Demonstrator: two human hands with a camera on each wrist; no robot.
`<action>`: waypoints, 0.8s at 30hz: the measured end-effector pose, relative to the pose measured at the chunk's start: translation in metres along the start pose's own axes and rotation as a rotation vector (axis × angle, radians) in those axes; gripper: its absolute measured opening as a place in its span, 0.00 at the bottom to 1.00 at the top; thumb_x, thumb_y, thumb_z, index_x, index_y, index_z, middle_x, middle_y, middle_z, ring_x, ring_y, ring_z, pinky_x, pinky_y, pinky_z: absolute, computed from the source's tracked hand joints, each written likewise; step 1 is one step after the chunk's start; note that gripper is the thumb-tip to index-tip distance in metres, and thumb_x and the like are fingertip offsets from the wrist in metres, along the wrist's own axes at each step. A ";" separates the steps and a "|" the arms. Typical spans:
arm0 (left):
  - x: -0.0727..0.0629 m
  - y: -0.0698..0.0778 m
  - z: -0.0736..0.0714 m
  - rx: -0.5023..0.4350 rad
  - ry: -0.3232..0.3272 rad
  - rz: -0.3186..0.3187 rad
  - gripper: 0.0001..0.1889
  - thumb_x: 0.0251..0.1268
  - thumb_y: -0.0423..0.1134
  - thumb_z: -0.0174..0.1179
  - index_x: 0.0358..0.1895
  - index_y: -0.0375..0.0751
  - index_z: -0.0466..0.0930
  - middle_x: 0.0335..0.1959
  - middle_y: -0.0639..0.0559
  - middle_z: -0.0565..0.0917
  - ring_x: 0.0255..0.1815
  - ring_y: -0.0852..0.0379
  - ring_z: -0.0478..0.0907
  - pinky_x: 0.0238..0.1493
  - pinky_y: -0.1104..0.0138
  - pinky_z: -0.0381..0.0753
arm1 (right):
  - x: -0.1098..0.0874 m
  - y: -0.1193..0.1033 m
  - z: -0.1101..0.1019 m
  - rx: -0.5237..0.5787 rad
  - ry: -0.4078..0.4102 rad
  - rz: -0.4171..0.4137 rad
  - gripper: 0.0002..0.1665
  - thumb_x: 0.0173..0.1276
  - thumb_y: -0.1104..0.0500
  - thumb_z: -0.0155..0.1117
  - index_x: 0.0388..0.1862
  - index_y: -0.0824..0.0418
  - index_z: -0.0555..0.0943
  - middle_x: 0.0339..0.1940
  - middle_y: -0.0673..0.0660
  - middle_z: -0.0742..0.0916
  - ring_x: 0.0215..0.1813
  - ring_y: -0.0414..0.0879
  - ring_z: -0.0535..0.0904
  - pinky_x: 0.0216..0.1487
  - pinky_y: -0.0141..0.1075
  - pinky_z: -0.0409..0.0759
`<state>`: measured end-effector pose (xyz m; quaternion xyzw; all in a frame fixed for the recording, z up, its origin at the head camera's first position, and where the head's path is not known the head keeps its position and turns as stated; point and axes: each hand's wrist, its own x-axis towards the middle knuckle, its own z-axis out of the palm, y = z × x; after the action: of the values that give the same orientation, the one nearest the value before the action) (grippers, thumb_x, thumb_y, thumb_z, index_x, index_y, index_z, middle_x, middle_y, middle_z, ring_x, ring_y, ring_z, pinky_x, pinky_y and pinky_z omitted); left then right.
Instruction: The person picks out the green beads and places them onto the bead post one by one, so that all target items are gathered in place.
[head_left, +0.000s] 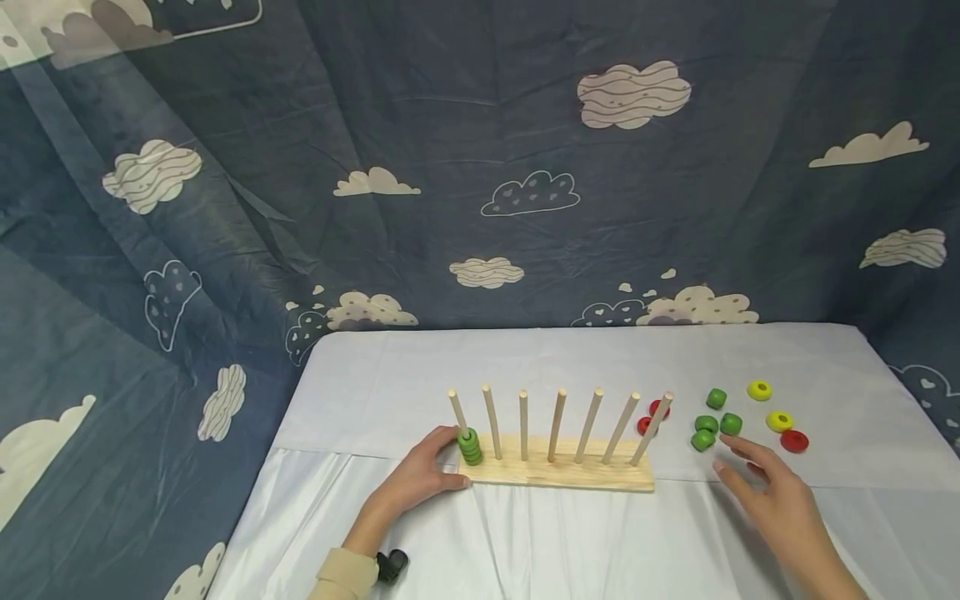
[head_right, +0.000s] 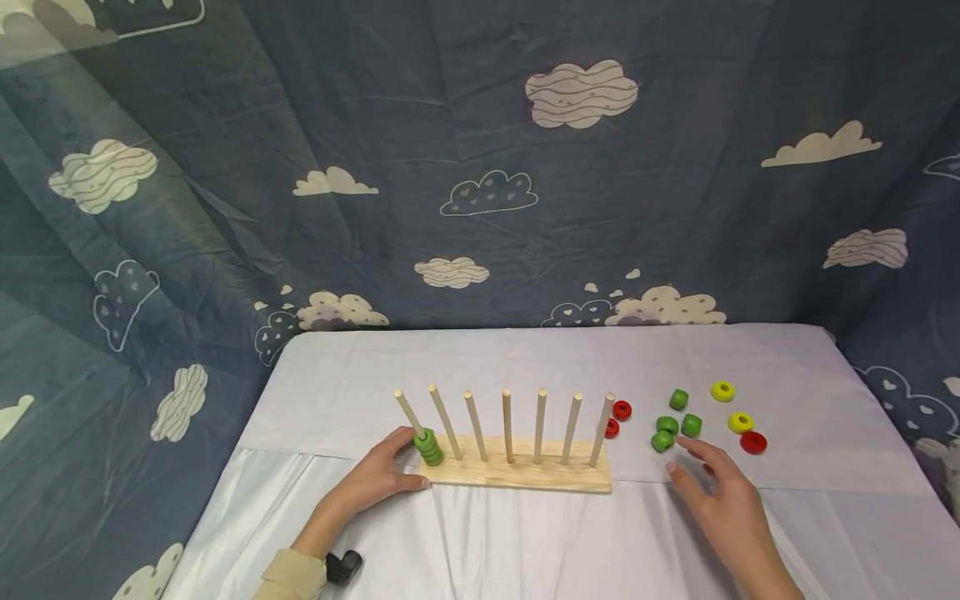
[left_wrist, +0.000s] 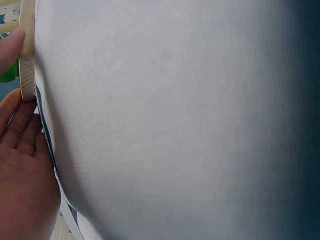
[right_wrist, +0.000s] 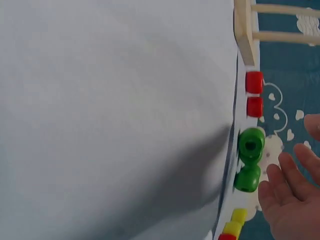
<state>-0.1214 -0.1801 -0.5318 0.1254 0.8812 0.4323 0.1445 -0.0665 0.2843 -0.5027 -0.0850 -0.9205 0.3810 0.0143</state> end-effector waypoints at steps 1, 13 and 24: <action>0.000 0.000 0.000 -0.001 -0.001 -0.001 0.39 0.52 0.47 0.73 0.69 0.47 0.69 0.66 0.55 0.72 0.73 0.49 0.61 0.72 0.50 0.59 | 0.003 0.001 -0.001 -0.004 0.006 -0.019 0.33 0.74 0.51 0.61 0.70 0.67 0.68 0.67 0.71 0.72 0.63 0.70 0.66 0.57 0.66 0.70; 0.000 0.001 -0.001 0.005 0.002 -0.004 0.39 0.52 0.47 0.73 0.70 0.47 0.69 0.66 0.54 0.72 0.73 0.48 0.61 0.72 0.49 0.59 | 0.040 0.013 -0.015 -0.050 0.014 -0.183 0.31 0.73 0.56 0.61 0.68 0.68 0.67 0.65 0.75 0.70 0.65 0.75 0.63 0.57 0.72 0.64; 0.001 0.000 0.000 0.011 0.003 -0.005 0.39 0.52 0.47 0.74 0.70 0.48 0.69 0.66 0.55 0.72 0.73 0.49 0.61 0.72 0.50 0.59 | 0.058 0.021 -0.011 -0.099 -0.042 -0.128 0.28 0.71 0.62 0.60 0.65 0.73 0.69 0.66 0.78 0.67 0.63 0.77 0.64 0.52 0.67 0.72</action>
<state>-0.1219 -0.1801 -0.5319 0.1233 0.8841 0.4273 0.1437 -0.1193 0.3161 -0.5114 -0.0183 -0.9420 0.3348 0.0149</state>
